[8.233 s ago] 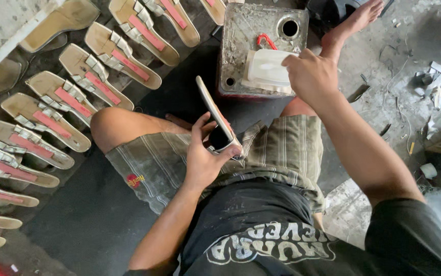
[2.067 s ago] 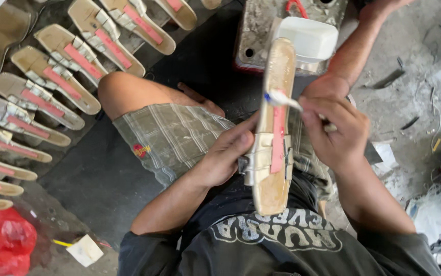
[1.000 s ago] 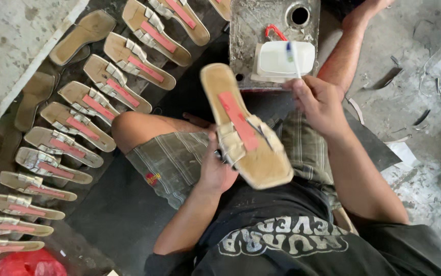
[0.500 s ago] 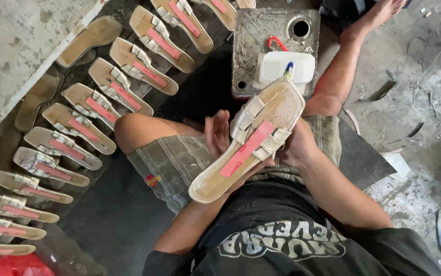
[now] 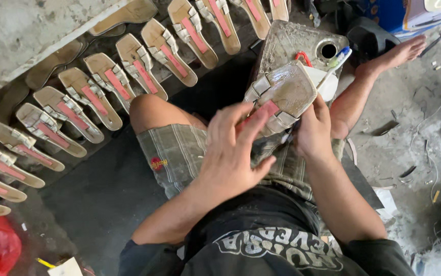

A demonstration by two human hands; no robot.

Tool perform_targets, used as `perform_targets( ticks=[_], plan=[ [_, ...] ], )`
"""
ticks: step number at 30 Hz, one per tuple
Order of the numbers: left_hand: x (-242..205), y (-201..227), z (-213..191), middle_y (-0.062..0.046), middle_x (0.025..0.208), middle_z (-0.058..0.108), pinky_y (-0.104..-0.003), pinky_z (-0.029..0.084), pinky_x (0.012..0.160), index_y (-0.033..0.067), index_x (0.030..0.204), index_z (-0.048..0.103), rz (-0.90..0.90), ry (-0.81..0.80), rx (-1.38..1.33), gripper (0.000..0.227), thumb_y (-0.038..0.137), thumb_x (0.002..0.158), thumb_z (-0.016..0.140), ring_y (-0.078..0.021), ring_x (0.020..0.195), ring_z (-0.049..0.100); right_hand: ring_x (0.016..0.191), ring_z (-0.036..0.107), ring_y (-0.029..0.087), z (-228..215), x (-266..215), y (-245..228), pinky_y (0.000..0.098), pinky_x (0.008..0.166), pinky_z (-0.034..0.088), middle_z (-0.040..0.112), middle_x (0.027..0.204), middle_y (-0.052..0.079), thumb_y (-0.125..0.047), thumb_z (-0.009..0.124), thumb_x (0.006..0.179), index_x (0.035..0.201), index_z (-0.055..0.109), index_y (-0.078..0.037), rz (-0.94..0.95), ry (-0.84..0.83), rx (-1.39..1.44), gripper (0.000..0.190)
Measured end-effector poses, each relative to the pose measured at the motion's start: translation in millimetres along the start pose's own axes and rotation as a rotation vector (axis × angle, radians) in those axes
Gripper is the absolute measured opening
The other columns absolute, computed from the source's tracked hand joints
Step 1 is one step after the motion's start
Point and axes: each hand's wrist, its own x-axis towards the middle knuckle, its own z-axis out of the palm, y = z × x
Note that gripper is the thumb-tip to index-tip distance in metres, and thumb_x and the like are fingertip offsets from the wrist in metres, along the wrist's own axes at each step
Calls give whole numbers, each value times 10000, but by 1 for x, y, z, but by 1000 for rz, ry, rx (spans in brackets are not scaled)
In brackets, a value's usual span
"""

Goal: The person is cleaning a series of beige sandals with pink straps using a toothbrush. They repeatedly dip the toothbrush into a white container and scrub the straps and soles of the sandals. The person handles the sandals one at a time, placing them back on a shelf after cleaning.

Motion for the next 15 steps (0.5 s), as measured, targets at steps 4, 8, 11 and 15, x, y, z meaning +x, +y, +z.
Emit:
perform_targets(
  ticks=[4,8,11,15],
  plan=[
    [20,-18,18,-255,1488,359,-574,369,1151,69,1577,201,-73,47,35,1202,205,650,953,-462,1358,429,1211,655,199,11,3,-1,335,1050,539,656,1335,118,-73,511,1090,1419,537,31,-22,-24,73,346],
    [17,-25,27,-236,1474,388,-562,378,1151,49,1587,197,-137,62,-4,1218,197,637,944,-444,1368,442,1241,642,209,12,2,-2,341,1079,534,635,1363,126,-101,496,1102,1419,519,31,-39,-64,3,344],
    [9,-28,24,-221,1483,401,-538,381,1157,59,1585,218,-209,128,-26,1197,193,640,939,-429,1394,445,1201,647,256,10,5,-4,404,1037,551,610,1320,153,-163,466,1154,1326,533,5,-29,-135,-11,250],
    [-2,-61,0,-221,1521,386,-519,361,1211,62,1564,211,-264,372,22,1141,207,697,939,-422,1429,423,990,690,511,2,-1,-14,579,809,605,610,1325,368,-323,353,1136,1064,448,-101,95,-283,-98,252]
  ],
)
